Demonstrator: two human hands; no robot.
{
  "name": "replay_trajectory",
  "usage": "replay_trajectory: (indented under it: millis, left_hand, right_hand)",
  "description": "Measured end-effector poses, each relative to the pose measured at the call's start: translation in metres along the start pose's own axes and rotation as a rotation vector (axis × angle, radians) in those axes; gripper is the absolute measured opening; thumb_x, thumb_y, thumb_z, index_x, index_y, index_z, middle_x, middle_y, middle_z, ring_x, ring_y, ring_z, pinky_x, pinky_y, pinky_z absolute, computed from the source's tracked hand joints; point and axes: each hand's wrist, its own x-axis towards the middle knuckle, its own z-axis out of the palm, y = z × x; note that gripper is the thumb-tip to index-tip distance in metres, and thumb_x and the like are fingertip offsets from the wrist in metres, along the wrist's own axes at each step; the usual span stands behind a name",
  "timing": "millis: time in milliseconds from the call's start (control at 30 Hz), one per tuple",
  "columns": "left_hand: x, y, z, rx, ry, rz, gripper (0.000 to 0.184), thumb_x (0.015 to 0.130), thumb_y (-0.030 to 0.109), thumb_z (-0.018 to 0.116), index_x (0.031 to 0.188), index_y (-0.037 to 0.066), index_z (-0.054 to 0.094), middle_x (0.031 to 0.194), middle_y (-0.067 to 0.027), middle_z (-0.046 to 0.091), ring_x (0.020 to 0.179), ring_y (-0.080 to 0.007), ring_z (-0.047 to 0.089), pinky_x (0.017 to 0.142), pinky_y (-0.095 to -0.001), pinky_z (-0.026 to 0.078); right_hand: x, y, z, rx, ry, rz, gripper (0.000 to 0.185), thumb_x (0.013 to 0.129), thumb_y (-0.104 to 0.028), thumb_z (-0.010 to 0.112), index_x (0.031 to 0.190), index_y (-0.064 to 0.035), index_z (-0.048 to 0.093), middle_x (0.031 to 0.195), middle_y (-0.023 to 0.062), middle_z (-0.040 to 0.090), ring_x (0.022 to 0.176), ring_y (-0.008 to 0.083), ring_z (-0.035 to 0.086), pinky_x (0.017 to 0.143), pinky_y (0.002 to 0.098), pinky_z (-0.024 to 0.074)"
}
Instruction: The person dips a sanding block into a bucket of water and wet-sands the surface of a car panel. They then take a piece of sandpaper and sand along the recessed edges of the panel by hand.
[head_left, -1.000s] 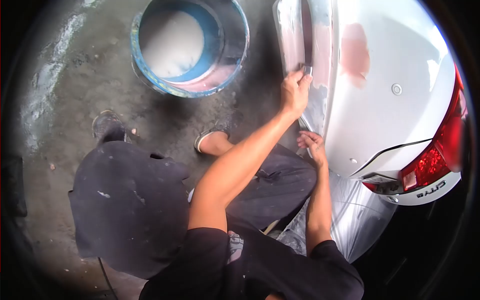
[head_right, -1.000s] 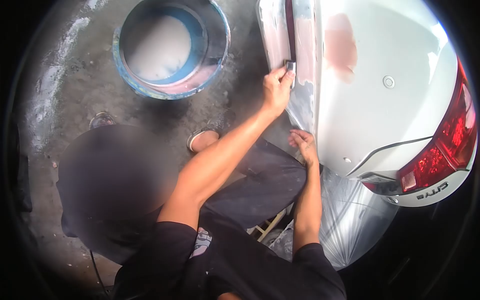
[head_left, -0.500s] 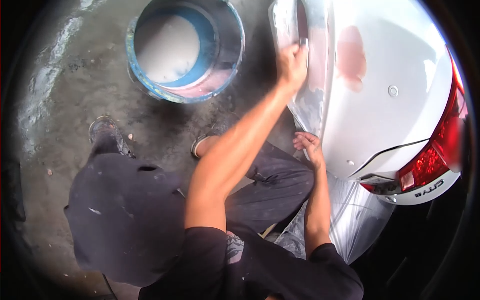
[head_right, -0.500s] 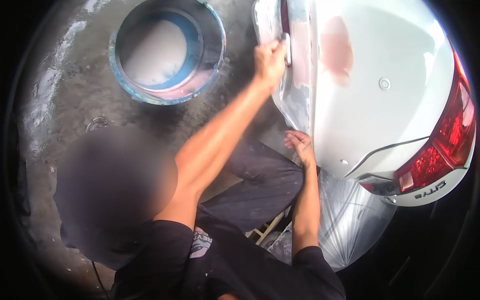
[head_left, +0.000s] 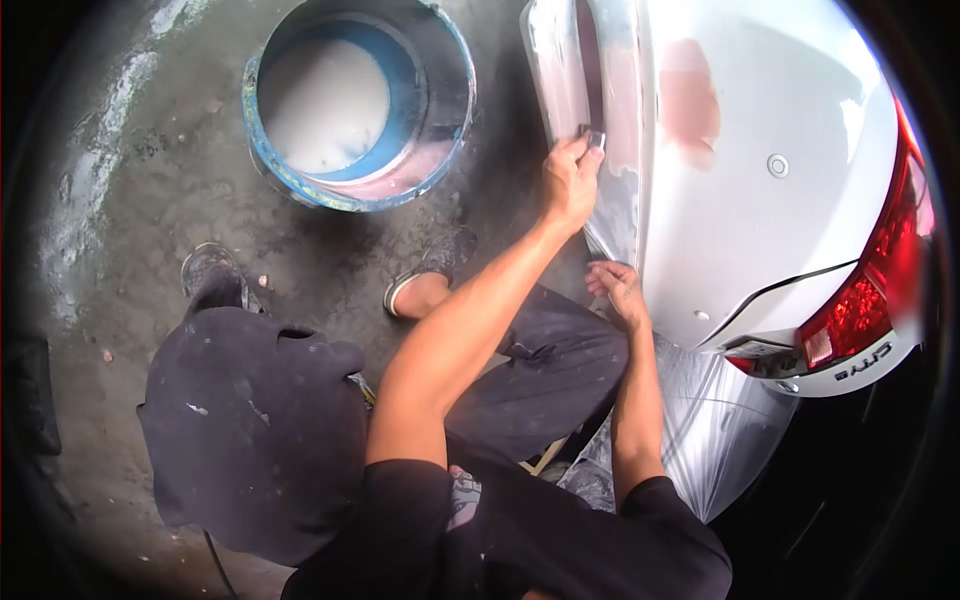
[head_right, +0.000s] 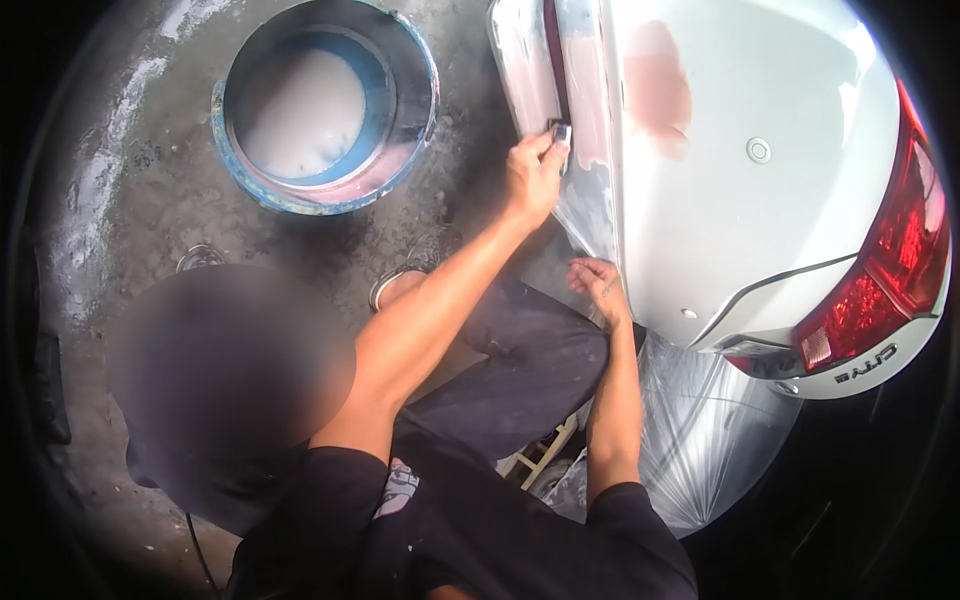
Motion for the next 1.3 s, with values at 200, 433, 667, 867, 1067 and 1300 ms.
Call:
replay_trajectory:
  millis: [200,433,667,867,1067,1300]
  left_hand:
    - [-0.002,0.014,-0.013,-0.091,-0.246,-0.343,0.023,0.099,0.015,0.068,0.087,-0.004,0.069,0.059,-0.0075,0.056,0.059,-0.0148,0.051,0.058,-0.0393,0.045]
    - [0.037,0.023,-0.003,-0.051,-0.176,-0.191,0.034,0.100,0.016,0.067,0.075,-0.004,0.057,0.057,-0.0088,0.051,0.055,-0.0150,0.045,0.052,-0.0390,0.039]
    - [-0.018,0.006,-0.007,0.018,-0.097,-0.134,0.028,0.098,0.015,0.068,0.077,-0.003,0.062,0.063,-0.0137,0.059,0.060,-0.0230,0.056,0.060,-0.0425,0.045]
    - [-0.009,0.013,-0.006,-0.080,-0.115,-0.230,0.031,0.101,0.015,0.066,0.077,-0.004,0.058,0.058,-0.0064,0.053,0.056,-0.0150,0.049,0.056,-0.0385,0.043]
    - [0.040,0.009,0.002,-0.060,-0.198,-0.239,0.037,0.102,0.016,0.065,0.072,-0.002,0.056,0.057,-0.0072,0.051,0.055,-0.0112,0.050,0.052,-0.0360,0.046]
    - [0.003,0.003,-0.006,0.016,-0.159,-0.217,0.033,0.100,0.015,0.066,0.074,-0.004,0.061,0.057,-0.0094,0.056,0.054,-0.0121,0.051,0.054,-0.0377,0.045]
  right_hand:
    - [-0.006,-0.003,0.003,0.007,-0.011,-0.088,0.030,0.103,-0.018,0.065,0.121,0.0043,0.072,0.095,0.0085,0.076,0.081,0.0156,0.070,0.076,0.0298,0.0557]
    - [0.002,-0.015,0.004,-0.002,-0.008,-0.028,0.030,0.103,-0.018,0.066,0.123,0.0040,0.072,0.095,0.0085,0.076,0.082,0.0147,0.070,0.077,0.0291,0.0563]
    - [0.001,-0.007,0.000,0.012,-0.012,-0.013,0.031,0.102,-0.018,0.067,0.124,0.0039,0.072,0.096,0.0092,0.076,0.082,0.0159,0.069,0.077,0.0299,0.0566]
    - [-0.009,0.008,0.001,-0.008,-0.002,-0.038,0.032,0.103,-0.018,0.066,0.124,0.0040,0.072,0.096,0.0092,0.076,0.081,0.0156,0.069,0.075,0.0300,0.0561]
    - [0.002,-0.006,0.003,0.040,-0.002,-0.033,0.029,0.103,-0.018,0.066,0.122,0.0034,0.073,0.094,0.0085,0.075,0.081,0.0158,0.070,0.076,0.0302,0.0562]
    - [-0.004,-0.004,-0.001,-0.006,-0.037,0.011,0.032,0.102,-0.018,0.065,0.125,0.0047,0.071,0.096,0.0103,0.076,0.083,0.0164,0.070,0.079,0.0309,0.0571]
